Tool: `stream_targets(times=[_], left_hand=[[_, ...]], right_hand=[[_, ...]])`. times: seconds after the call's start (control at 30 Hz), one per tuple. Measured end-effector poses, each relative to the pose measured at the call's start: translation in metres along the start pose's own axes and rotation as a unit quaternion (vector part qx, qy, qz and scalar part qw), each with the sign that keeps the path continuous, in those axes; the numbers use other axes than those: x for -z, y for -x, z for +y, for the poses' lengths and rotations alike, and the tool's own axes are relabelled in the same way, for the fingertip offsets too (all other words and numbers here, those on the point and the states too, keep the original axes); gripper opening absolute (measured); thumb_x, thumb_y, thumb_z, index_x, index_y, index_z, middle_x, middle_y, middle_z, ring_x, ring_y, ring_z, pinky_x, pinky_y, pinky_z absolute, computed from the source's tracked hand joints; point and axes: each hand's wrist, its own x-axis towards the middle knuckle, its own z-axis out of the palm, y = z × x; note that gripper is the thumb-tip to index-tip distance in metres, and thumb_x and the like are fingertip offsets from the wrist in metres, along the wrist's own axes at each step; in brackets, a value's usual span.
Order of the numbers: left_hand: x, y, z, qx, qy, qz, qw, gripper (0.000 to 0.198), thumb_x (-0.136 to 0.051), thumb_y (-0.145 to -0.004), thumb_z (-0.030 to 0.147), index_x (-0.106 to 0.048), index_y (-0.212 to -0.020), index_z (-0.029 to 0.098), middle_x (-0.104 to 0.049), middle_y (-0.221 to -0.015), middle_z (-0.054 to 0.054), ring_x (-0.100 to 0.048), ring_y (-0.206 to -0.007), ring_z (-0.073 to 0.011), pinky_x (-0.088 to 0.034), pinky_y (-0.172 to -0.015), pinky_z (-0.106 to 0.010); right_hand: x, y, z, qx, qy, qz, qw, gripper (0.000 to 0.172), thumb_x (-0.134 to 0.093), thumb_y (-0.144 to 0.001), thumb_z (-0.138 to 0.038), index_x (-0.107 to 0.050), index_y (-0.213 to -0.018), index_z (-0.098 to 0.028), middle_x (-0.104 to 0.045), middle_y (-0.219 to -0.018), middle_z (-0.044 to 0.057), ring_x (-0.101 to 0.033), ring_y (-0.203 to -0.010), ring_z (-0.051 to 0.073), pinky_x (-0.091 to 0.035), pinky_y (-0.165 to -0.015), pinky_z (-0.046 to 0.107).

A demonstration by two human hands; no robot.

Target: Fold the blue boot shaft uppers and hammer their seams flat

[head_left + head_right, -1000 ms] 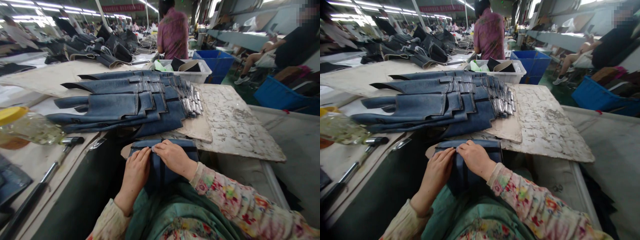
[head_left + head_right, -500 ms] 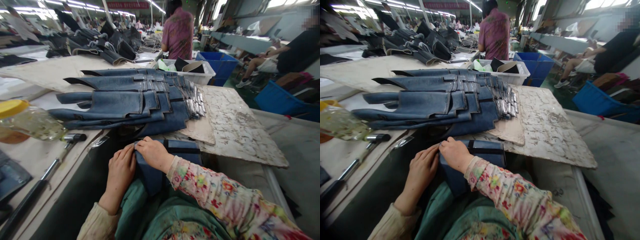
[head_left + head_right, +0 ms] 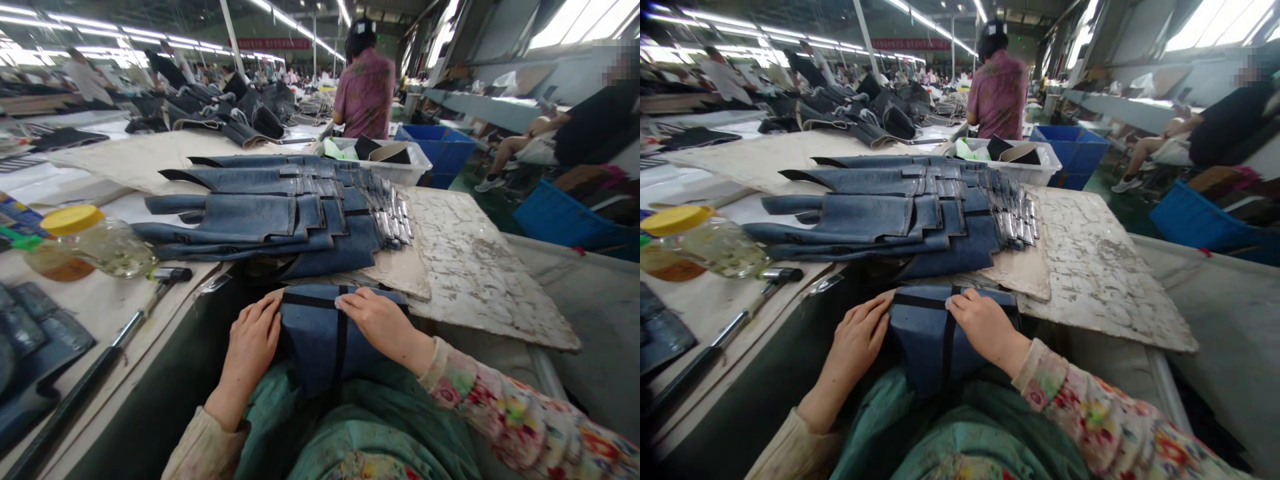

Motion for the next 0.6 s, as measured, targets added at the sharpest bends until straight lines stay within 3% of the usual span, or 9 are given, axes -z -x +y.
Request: stream_targets(times=[0.13, 0.27, 0.37, 0.5, 0.6], left_hand=[[0.026, 0.019, -0.042, 0.013, 0.011, 0.057, 0.998, 0.035, -0.04, -0.088, 0.035, -0.059, -0.111, 0.016, -0.061, -0.116, -0.011, -0.056, -0.105, -0.0235, -0.044, -0.094, -0.038], [0.072, 0.05, -0.091, 0.099, -0.118, 0.123, 0.98, 0.04, -0.038, -0.088, 0.037, -0.057, -0.112, 0.012, -0.061, -0.109, -0.015, -0.057, -0.103, -0.0275, -0.042, -0.095, -0.042], [0.093, 0.074, -0.116, 0.173, -0.215, 0.086, 0.957, 0.042, -0.038, -0.087, 0.04, -0.055, -0.113, 0.013, -0.061, -0.107, -0.014, -0.057, -0.099, -0.029, -0.045, -0.089, -0.044], [0.094, 0.095, -0.138, 0.234, -0.228, 0.021, 0.945, 0.043, -0.04, -0.085, 0.043, -0.055, -0.112, 0.014, -0.062, -0.102, -0.013, -0.058, -0.094, -0.0277, -0.047, -0.085, -0.041], [0.089, 0.102, -0.154, 0.274, -0.152, 0.006, 0.95, 0.044, -0.035, -0.084, 0.05, -0.055, -0.105, 0.016, -0.062, -0.089, -0.009, -0.059, -0.086, -0.0296, -0.045, -0.082, -0.048]], right_hand=[[-0.011, 0.019, -0.008, -0.044, -0.015, 0.048, 0.998, 0.036, -0.047, -0.085, -0.007, -0.058, -0.117, -0.016, -0.061, -0.114, 0.009, -0.053, -0.099, 0.021, -0.051, -0.083, 0.035], [-0.028, 0.044, -0.004, -0.12, -0.087, 0.12, 0.982, 0.033, -0.044, -0.09, -0.019, -0.056, -0.12, -0.02, -0.061, -0.115, 0.007, -0.055, -0.102, 0.019, -0.049, -0.09, 0.036], [-0.014, 0.061, 0.02, -0.179, -0.099, 0.194, 0.959, 0.037, -0.044, -0.09, -0.03, -0.051, -0.125, -0.019, -0.061, -0.112, 0.01, -0.057, -0.102, 0.023, -0.049, -0.089, 0.041], [0.033, 0.072, 0.049, -0.257, -0.071, 0.304, 0.915, 0.044, -0.046, -0.088, -0.039, -0.048, -0.129, -0.021, -0.061, -0.111, 0.01, -0.058, -0.101, 0.025, -0.048, -0.088, 0.043], [0.04, 0.077, 0.042, -0.222, -0.069, 0.283, 0.931, 0.042, -0.045, -0.089, -0.035, -0.048, -0.128, -0.021, -0.06, -0.113, 0.009, -0.058, -0.102, 0.024, -0.048, -0.09, 0.041]])
